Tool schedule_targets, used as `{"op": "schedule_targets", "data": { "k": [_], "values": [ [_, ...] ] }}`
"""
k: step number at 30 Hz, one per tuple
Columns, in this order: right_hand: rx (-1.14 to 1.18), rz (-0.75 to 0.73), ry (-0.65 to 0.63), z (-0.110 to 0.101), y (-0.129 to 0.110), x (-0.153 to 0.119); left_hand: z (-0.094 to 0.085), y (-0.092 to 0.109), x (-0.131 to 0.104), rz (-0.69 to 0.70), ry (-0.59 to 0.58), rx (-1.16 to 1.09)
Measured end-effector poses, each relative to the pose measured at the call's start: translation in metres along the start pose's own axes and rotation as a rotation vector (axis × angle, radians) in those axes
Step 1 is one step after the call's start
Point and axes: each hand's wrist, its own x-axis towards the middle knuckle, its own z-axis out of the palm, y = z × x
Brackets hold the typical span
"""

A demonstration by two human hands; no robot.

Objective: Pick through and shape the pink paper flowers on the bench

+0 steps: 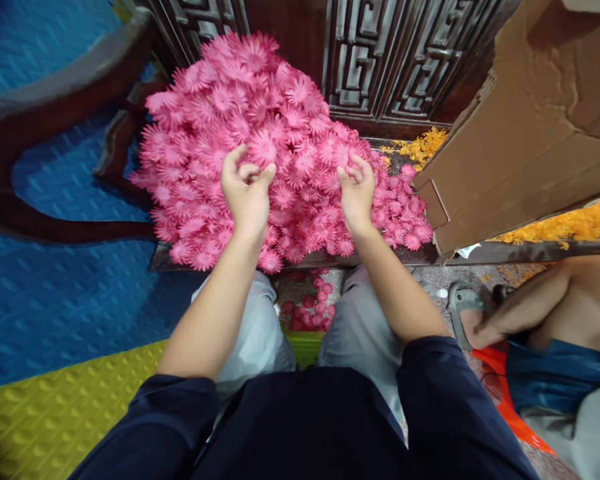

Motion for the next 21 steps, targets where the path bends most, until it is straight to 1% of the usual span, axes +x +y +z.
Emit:
{"op": "schedule_targets", "data": {
  "k": [4,7,11,16,19,21],
  "values": [
    [-0.042,0.006,-0.069,-0.003,-0.011,0.0,0.001,-0.003,0.002,-0.07,0.032,-0.049],
    [-0.139,-0.005,-0.091,-0.006,-0.02,-0.003,0.003,-0.002,0.001,-0.085,0.007,-0.075],
    [-0.195,-0.028,-0.078,-0.006,-0.026,-0.008,0.004,0.004,-0.002,-0.065,-0.049,-0.098],
    [-0.163,-0.027,-0.04,-0.001,-0.032,-0.015,0.003,0.011,-0.005,-0.034,-0.05,-0.032],
    [-0.164,-0.03,-0.005,0.002,-0.042,-0.02,0.005,0.013,-0.007,-0.006,-0.065,0.005],
    [-0.137,-0.048,-0.008,0.003,-0.05,-0.023,0.007,0.015,-0.009,0.01,-0.101,0.011]
  ]
}}
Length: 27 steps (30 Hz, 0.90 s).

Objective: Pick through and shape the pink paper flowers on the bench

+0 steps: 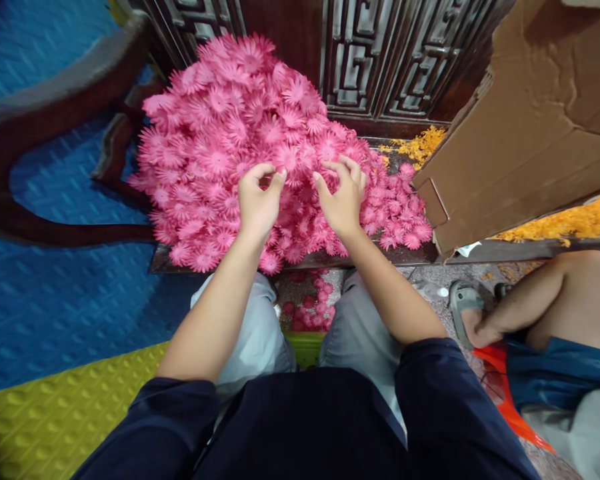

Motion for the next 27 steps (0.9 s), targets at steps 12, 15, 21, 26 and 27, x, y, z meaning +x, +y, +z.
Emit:
{"op": "schedule_targets", "data": {
  "k": [12,15,21,26,27],
  "values": [
    [0.255,-0.003,-0.153,0.005,-0.03,-0.009,-0.002,0.011,-0.009,0.141,-0.085,0.211],
    [0.255,0.026,-0.155,0.007,-0.028,-0.01,-0.003,0.013,-0.011,0.177,-0.07,0.244],
    [0.279,0.05,-0.148,0.009,-0.021,-0.008,-0.002,0.015,-0.013,0.185,-0.092,0.234],
    [0.283,0.047,-0.132,0.008,-0.017,-0.005,-0.003,0.02,-0.013,0.17,-0.111,0.198],
    [0.284,0.049,-0.131,0.008,-0.017,-0.005,-0.003,0.02,-0.013,0.163,-0.129,0.184]
  ]
}}
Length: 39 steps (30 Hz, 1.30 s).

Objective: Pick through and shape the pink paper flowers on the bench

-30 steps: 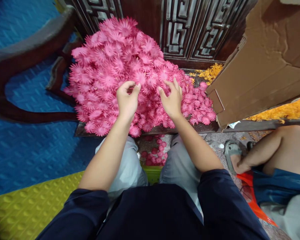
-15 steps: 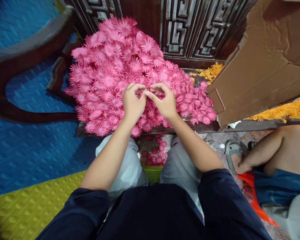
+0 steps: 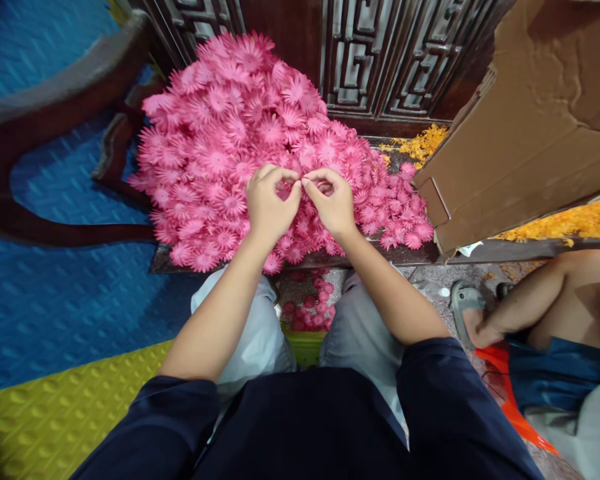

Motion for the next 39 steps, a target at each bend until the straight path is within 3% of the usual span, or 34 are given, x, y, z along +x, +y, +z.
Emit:
{"op": "schedule_targets", "data": {
  "k": [4,10,14,19,28,39],
  "values": [
    [0.008,0.022,-0.008,-0.001,0.0,0.001,0.001,-0.002,0.003,-0.058,-0.054,-0.143],
    [0.193,0.082,-0.093,-0.001,0.001,0.003,0.001,-0.009,0.01,-0.258,-0.178,-0.458],
    [0.367,0.167,-0.192,-0.003,0.002,0.004,-0.001,-0.009,0.012,-0.318,-0.158,-0.551],
    [0.525,0.329,-0.227,-0.006,-0.003,0.003,-0.005,-0.008,0.012,-0.258,-0.165,-0.55],
    [0.528,0.392,-0.275,-0.007,-0.005,0.003,-0.004,-0.004,0.011,-0.208,-0.172,-0.477],
    [0.516,0.429,-0.159,-0.006,0.001,0.005,-0.002,-0.004,0.01,-0.215,-0.167,-0.4]
  ]
}}
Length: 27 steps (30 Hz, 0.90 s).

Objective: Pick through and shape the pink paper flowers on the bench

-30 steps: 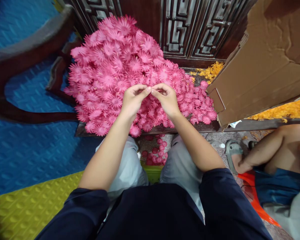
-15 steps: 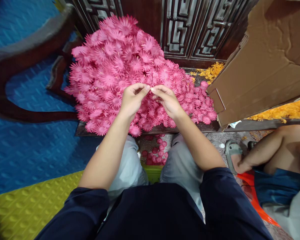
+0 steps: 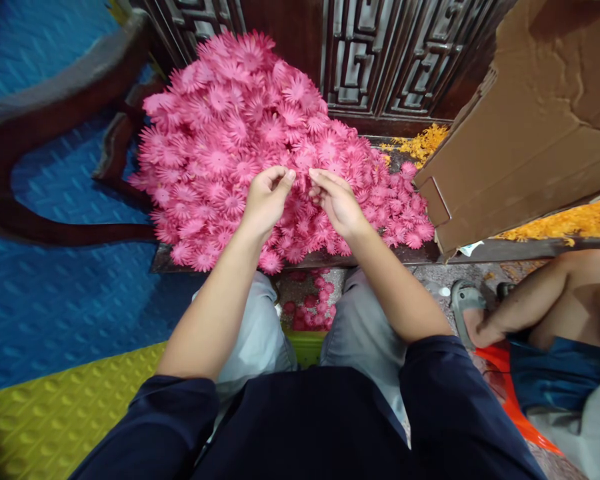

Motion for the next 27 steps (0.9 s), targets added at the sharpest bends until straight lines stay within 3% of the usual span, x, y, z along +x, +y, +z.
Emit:
{"op": "schedule_targets", "data": {
  "k": [3,9,11,14,17,23,27],
  "values": [
    [0.006,-0.017,0.043,-0.004,0.003,0.002,0.001,-0.006,0.002,0.01,0.078,0.022],
    [-0.009,-0.059,0.138,-0.02,0.0,0.009,-0.02,-0.011,0.01,0.136,0.551,0.292],
    [-0.027,-0.062,0.147,-0.022,0.0,0.01,-0.026,-0.01,0.01,0.155,0.602,0.469],
    [-0.046,-0.042,0.127,-0.022,0.001,0.01,-0.024,-0.014,0.009,0.144,0.504,0.623],
    [-0.025,-0.009,0.104,-0.018,0.003,0.009,-0.011,-0.018,0.004,0.142,0.387,0.605],
    [-0.025,-0.021,0.033,-0.008,0.0,0.003,0.006,-0.009,-0.004,0.148,0.182,0.405],
    [-0.02,0.043,-0.055,-0.005,-0.004,-0.002,0.007,-0.004,-0.003,0.053,0.097,0.186]
  ]
}}
